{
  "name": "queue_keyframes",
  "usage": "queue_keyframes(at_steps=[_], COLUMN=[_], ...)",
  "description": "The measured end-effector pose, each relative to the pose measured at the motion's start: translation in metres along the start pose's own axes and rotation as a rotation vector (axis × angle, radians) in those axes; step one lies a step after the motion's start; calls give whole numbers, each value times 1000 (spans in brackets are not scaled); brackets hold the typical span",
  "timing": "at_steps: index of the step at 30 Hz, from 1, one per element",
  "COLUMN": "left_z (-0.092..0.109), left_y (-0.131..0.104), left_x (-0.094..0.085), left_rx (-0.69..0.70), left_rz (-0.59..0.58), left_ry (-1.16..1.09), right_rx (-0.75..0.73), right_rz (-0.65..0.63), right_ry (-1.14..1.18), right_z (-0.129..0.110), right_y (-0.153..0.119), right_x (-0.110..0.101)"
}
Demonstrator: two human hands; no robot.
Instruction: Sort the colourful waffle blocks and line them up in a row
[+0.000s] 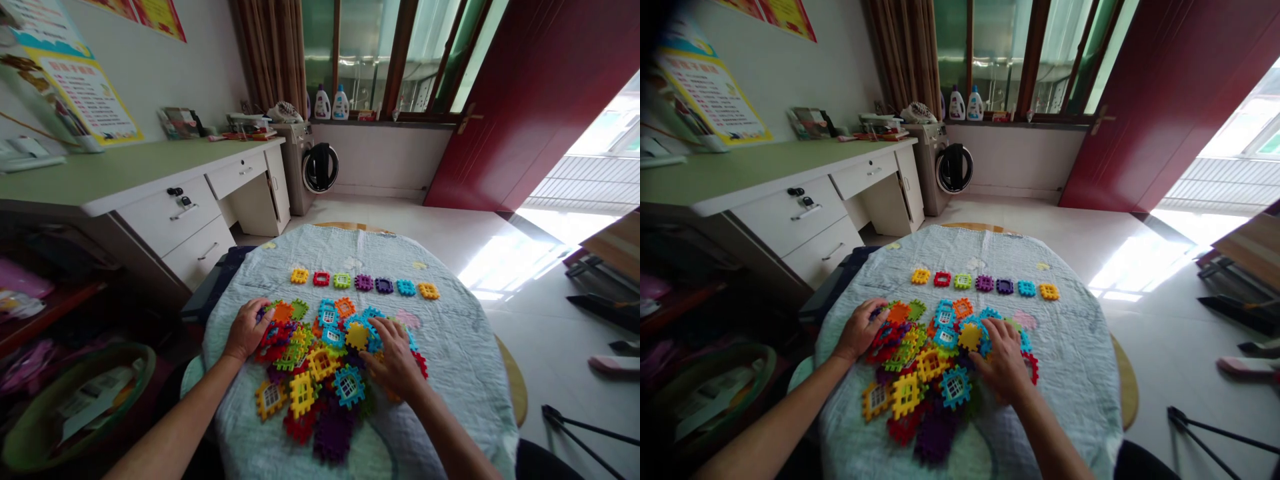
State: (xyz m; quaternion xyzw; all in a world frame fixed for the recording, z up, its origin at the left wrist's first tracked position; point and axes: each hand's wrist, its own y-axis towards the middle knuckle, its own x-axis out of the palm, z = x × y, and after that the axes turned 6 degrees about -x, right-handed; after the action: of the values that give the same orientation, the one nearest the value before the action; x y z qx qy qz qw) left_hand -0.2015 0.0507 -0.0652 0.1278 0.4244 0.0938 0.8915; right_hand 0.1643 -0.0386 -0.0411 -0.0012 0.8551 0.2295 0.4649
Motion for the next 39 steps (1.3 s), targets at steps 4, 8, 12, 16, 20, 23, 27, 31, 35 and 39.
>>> queue_keyframes(at_steps=[4, 8, 12, 16, 20, 23, 27, 31, 35, 39], left_z=[-1, 1, 2, -1, -3, -3, -2, -1, 1, 6], left_y=[0, 1, 1, 1, 2, 2, 2, 1, 0, -1], left_x=[1, 0, 0, 1, 2, 2, 2, 1, 1, -2], left_rx=[4, 4, 7, 16, 20, 19, 15, 16, 9, 1], left_rz=[6, 3, 4, -3, -12, -10, -10, -5, -15, -14], left_ry=[-4, -4, 2, 2, 1, 1, -4, -14, -16, -17], right_rx=[20, 34, 48, 48, 86, 147, 169, 112, 13, -31], right_rz=[-10, -7, 30, 71, 85, 87, 125, 284, 303, 29], right_ry=[-30, -16, 25, 110, 225, 280, 264, 132, 14, 70], right_z=[-7, -6, -4, -3, 1, 5, 7, 9, 9, 7], right_y=[1, 4, 6, 8, 7, 5, 3, 4, 3, 2], right_x=[16, 15, 4, -5, -6, -5, -6, -11, -11, -7])
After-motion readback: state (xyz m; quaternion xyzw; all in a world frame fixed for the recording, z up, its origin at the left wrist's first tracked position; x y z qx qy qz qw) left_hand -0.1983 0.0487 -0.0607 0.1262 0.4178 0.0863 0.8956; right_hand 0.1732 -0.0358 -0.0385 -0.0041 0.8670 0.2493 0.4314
